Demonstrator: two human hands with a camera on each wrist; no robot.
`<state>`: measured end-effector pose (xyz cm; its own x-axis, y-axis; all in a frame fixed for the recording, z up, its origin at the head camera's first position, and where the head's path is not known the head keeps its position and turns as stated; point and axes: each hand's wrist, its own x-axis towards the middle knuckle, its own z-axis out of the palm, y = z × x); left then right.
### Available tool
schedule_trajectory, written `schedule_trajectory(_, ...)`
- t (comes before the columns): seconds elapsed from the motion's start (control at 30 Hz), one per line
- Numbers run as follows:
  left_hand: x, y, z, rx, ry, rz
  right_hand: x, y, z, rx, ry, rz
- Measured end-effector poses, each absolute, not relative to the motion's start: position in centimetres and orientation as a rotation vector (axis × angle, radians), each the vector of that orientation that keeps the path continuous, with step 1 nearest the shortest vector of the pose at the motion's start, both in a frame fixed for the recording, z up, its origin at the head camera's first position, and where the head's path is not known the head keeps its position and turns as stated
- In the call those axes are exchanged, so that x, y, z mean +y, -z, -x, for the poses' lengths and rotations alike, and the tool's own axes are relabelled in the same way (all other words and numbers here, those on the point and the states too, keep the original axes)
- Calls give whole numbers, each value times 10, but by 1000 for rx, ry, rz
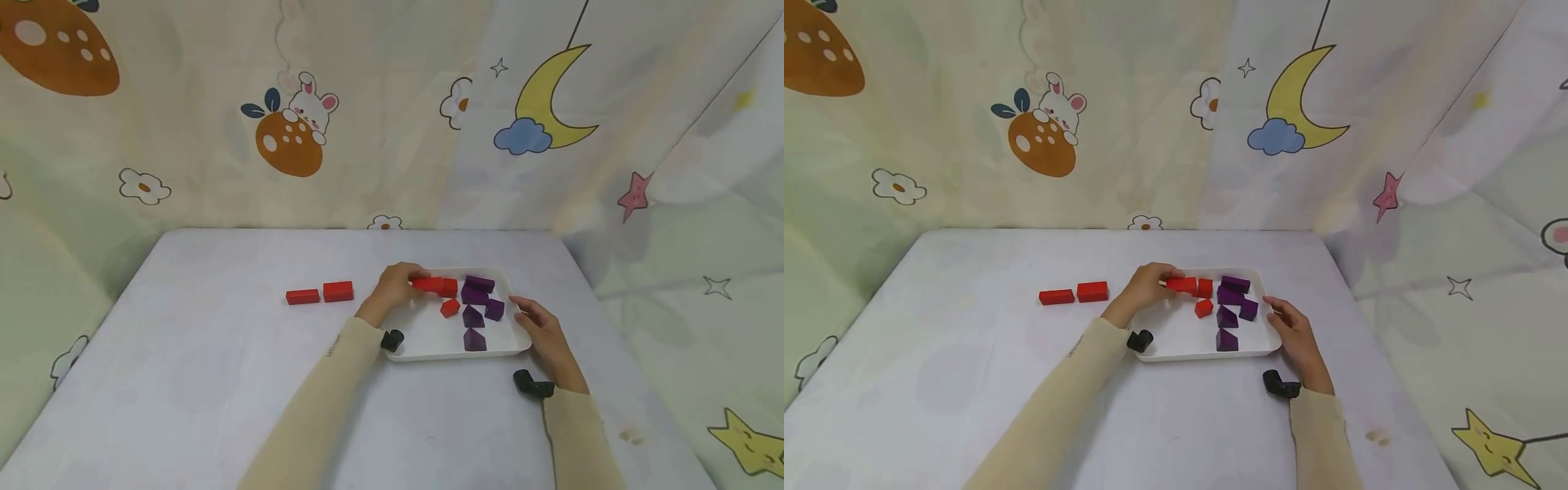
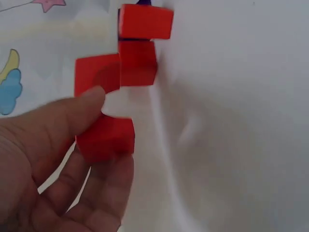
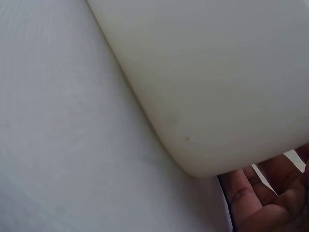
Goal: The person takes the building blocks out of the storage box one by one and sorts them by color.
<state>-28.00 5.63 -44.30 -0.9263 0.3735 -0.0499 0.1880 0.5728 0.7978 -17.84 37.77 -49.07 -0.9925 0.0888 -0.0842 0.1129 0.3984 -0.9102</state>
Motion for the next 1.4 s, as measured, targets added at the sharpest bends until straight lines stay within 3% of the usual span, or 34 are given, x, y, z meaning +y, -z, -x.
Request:
schedule_trajectory(0.4,-32,390,273,2550,-1347,-534,375,495,180,2629,1738,-127)
schedule_trajectory(0.67,-91,409,264,2647,-1355,-517,414,486,165,2719,1578,-95)
schedule_trajectory(1.0,-140,440,251,2775,-1280,-180,449,471,159,2771,1552,2)
schedule_trajectory(1.4,-219,424,250,2824,-903,-61,386,494,178,2665,1616,-108)
